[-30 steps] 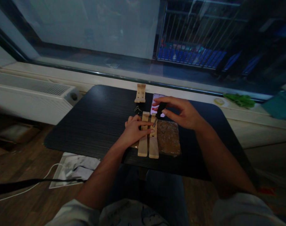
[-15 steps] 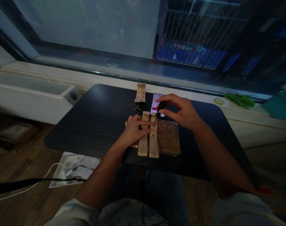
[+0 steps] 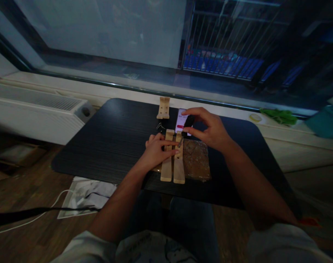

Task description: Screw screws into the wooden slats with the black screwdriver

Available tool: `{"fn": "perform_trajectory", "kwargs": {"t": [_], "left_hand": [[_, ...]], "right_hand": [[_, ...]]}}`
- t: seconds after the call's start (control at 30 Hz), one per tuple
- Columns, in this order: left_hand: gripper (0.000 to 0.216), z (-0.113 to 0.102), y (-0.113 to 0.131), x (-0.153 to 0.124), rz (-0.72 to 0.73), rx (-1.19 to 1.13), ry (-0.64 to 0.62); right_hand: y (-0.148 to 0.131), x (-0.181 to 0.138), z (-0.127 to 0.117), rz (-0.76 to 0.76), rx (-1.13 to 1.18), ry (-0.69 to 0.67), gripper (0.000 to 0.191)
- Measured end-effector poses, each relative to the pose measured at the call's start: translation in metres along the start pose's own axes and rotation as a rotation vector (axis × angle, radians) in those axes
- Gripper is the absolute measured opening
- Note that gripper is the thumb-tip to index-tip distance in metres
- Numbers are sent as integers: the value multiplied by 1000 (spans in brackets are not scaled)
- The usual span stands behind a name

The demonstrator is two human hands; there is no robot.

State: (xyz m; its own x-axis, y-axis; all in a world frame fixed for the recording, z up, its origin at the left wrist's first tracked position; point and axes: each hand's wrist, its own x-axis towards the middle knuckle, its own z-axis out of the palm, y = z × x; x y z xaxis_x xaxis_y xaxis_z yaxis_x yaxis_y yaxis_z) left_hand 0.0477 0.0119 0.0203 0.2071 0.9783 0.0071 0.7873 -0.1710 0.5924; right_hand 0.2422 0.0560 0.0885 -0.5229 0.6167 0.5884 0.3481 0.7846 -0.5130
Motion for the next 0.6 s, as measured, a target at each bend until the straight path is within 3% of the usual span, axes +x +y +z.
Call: {"fn": "perform_trajectory", "kwargs": {"t": [0.23,0.43,0.6], "left_hand": [[31,1,-1,0,16,-11,5],[31,0,-3,0,13,-29,-4],[30,1,-3,0,17,-20,-4]], "right_hand": [[-3,2,-10,-101,34,-102,35],[-8,1,-19,5,128,-194,39],[-4,0,-16,29,186,-172,40]]}}
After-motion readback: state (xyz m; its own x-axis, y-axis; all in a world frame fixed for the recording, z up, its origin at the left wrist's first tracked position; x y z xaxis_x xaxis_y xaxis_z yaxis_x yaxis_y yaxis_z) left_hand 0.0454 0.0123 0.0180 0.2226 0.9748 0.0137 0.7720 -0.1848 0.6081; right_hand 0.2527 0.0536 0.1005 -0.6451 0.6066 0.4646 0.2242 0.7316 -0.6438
